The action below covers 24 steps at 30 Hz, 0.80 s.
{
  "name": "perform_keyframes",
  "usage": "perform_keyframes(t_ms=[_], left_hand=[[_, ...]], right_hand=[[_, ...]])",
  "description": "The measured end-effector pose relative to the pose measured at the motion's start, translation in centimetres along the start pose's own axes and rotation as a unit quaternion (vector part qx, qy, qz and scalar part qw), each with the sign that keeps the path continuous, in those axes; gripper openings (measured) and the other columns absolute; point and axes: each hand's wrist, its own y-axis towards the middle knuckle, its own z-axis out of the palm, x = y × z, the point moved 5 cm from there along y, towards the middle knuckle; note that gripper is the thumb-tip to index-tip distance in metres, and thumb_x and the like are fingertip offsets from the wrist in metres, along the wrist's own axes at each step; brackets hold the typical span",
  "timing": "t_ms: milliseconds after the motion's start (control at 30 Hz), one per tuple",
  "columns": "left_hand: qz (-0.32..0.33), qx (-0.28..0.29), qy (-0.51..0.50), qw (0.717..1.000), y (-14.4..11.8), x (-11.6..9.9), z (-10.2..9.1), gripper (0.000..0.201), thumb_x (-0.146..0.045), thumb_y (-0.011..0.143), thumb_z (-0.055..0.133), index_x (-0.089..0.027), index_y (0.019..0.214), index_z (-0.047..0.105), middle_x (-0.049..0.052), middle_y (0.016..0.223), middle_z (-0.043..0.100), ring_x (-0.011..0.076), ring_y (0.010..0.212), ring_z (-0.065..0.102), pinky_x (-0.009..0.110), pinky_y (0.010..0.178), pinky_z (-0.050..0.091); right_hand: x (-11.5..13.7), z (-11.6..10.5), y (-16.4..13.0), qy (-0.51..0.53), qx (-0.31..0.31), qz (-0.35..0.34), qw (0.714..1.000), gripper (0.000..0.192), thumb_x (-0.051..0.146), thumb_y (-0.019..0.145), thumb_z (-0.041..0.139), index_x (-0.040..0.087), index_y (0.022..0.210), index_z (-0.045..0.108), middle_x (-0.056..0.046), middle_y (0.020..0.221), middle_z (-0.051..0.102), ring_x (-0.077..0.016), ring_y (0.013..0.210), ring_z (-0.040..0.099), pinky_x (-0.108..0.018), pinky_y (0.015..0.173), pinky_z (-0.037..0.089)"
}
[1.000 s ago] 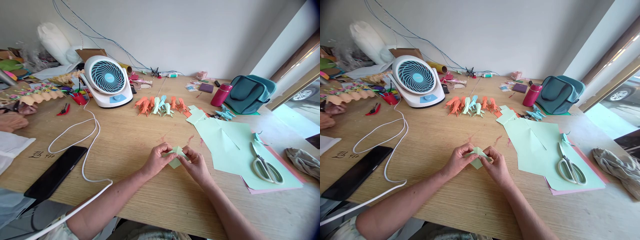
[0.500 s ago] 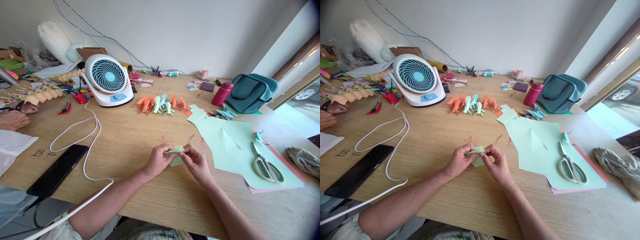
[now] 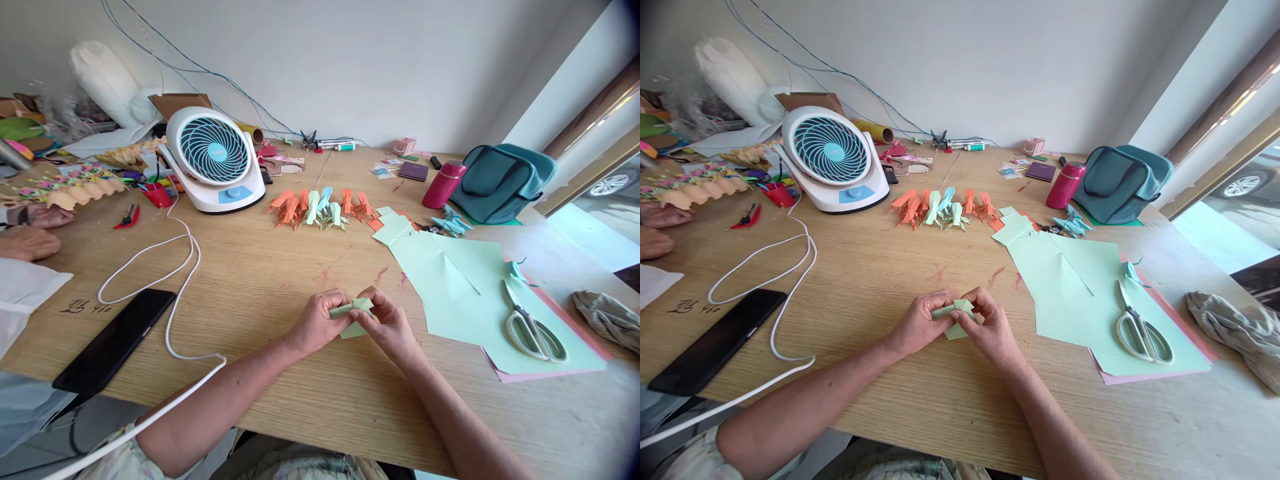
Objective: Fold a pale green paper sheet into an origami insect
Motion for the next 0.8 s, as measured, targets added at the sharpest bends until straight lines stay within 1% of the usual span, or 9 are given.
perform_keyframes(t_ms=[133,300,433,567,667,800], left_hand=[[0.018,0.006,0.005,1.000,-0.1,-0.3,0.1,0.036,-0.040,0.086,0.069,-0.015,0.063,0.058,-0.002,0.067,0.049,0.0105,0.064,0.048,0.023,0.062,0.035],[0.021,0.019,0.006,1.000,-0.1,-0.3,0.3,0.034,-0.036,0.085,0.070,-0.015,0.062,0.057,-0.003,0.066,0.049,0.0098,0.063,0.048,0.022,0.061,0.035],[0.002,0.033,0.004,0.999,-0.1,-0.1,0.5,0.032,-0.032,0.084,0.070,-0.015,0.062,0.055,-0.003,0.066,0.049,0.0096,0.063,0.048,0.022,0.060,0.036],[-0.019,0.048,0.000,0.999,-0.2,0.3,0.8,0.025,-0.025,0.082,0.069,-0.015,0.064,0.056,-0.002,0.069,0.053,0.0103,0.066,0.051,0.022,0.061,0.037],[-0.031,0.065,-0.010,0.997,-0.2,0.5,0.9,0.021,-0.024,0.080,0.069,-0.015,0.065,0.057,-0.001,0.072,0.055,0.0116,0.068,0.053,0.022,0.061,0.039],[-0.064,0.094,-0.030,0.993,-0.3,0.8,1.1,0.013,-0.023,0.079,0.068,-0.015,0.070,0.062,0.000,0.072,0.058,0.0136,0.070,0.056,0.023,0.063,0.042]], right_hand=[[0.3,0.0,-0.1,-0.005,0.002,-0.008,1.000,0.021,0.032,0.086,0.070,0.020,0.075,0.056,0.002,0.075,0.050,-0.0133,0.070,0.047,-0.026,0.064,0.038],[0.8,0.0,-0.1,-0.007,0.003,-0.026,1.000,0.024,0.032,0.087,0.068,0.020,0.071,0.055,0.002,0.073,0.049,-0.0138,0.071,0.048,-0.026,0.066,0.038],[0.9,0.1,-0.2,-0.005,0.010,-0.011,1.000,0.024,0.035,0.089,0.067,0.020,0.074,0.056,0.002,0.072,0.051,-0.0136,0.069,0.049,-0.026,0.063,0.038],[0.8,-0.1,-0.3,-0.004,0.008,0.007,1.000,0.023,0.038,0.090,0.066,0.020,0.078,0.058,0.001,0.074,0.054,-0.0136,0.068,0.051,-0.026,0.063,0.039],[0.8,-0.2,-0.3,-0.009,0.004,0.009,1.000,0.026,0.039,0.090,0.066,0.020,0.076,0.058,0.001,0.072,0.054,-0.0131,0.067,0.050,-0.025,0.062,0.038],[0.8,-0.4,-0.2,-0.001,0.000,0.012,1.000,0.031,0.042,0.091,0.064,0.020,0.072,0.055,0.002,0.068,0.052,-0.0127,0.065,0.048,-0.025,0.060,0.037]])
